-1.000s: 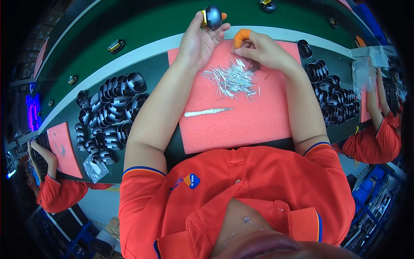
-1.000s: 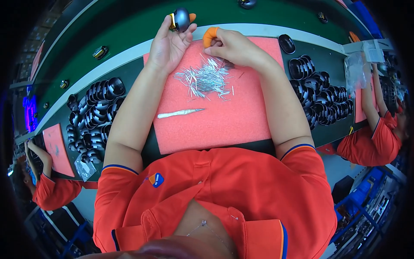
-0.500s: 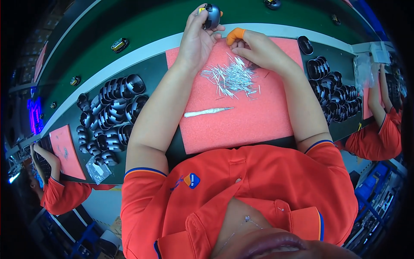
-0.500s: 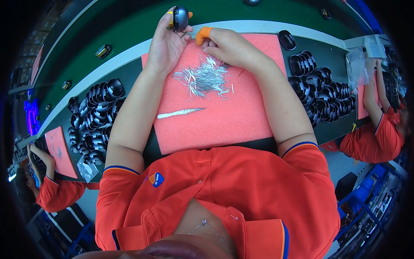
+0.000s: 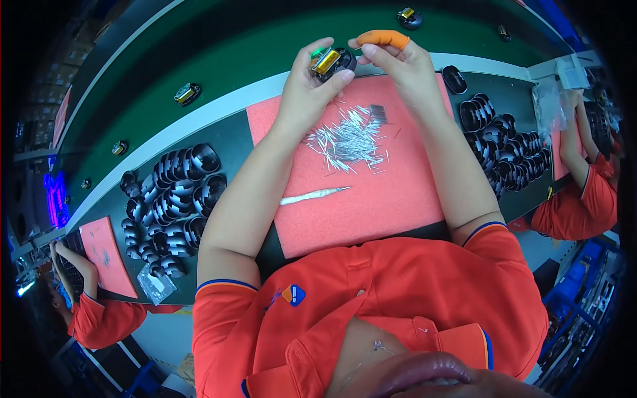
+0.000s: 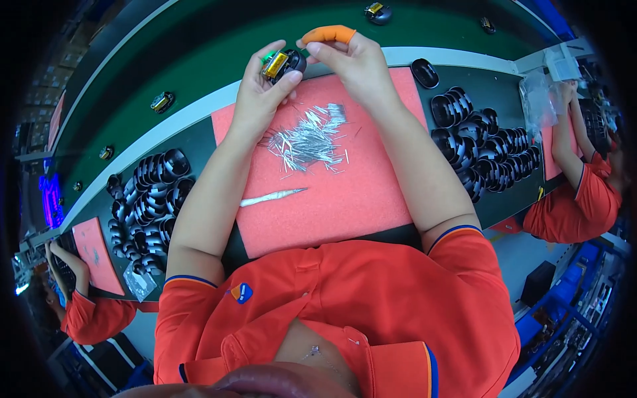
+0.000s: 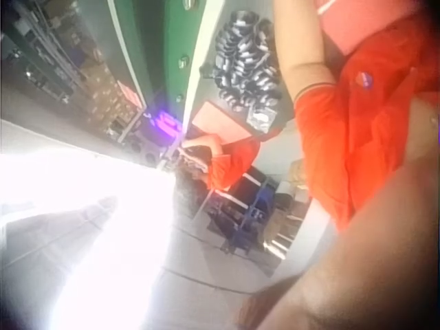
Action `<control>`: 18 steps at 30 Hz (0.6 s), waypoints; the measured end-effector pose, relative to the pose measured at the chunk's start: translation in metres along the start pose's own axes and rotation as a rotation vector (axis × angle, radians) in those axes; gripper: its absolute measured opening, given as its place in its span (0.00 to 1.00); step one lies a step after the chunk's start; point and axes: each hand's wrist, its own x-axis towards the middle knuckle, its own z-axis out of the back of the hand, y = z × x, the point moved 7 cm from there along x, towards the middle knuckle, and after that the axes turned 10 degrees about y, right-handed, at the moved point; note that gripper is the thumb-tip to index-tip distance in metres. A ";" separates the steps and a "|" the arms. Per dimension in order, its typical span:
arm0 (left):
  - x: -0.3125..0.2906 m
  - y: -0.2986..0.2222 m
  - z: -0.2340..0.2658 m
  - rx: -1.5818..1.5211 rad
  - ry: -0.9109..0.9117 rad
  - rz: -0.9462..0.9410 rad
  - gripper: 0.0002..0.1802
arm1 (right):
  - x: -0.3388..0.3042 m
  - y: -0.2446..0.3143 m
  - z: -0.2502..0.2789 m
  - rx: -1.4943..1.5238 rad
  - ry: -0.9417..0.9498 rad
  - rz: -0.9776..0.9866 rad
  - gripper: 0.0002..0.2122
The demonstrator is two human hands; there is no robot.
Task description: The person assembles small electronic components and small parts into plastic housings by hand at a production line station.
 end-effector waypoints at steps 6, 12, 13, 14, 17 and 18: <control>0.004 0.004 -0.001 -0.025 0.030 -0.001 0.31 | -0.005 0.026 -0.009 -0.562 0.060 0.251 0.07; 0.002 0.000 -0.003 -0.020 0.030 0.003 0.30 | -0.004 0.024 -0.010 -0.493 0.107 0.236 0.08; 0.002 0.000 -0.003 -0.018 0.030 0.019 0.30 | -0.004 0.021 -0.008 -0.446 0.085 0.215 0.08; 0.002 -0.001 -0.002 -0.016 0.028 0.016 0.30 | -0.004 0.019 -0.010 -0.446 0.087 0.219 0.08; 0.001 0.001 -0.001 -0.061 0.020 0.028 0.30 | -0.008 0.021 -0.010 -0.503 -0.041 0.295 0.09; 0.001 0.001 0.000 -0.064 0.016 0.027 0.30 | -0.010 0.022 -0.012 -0.490 -0.049 0.326 0.09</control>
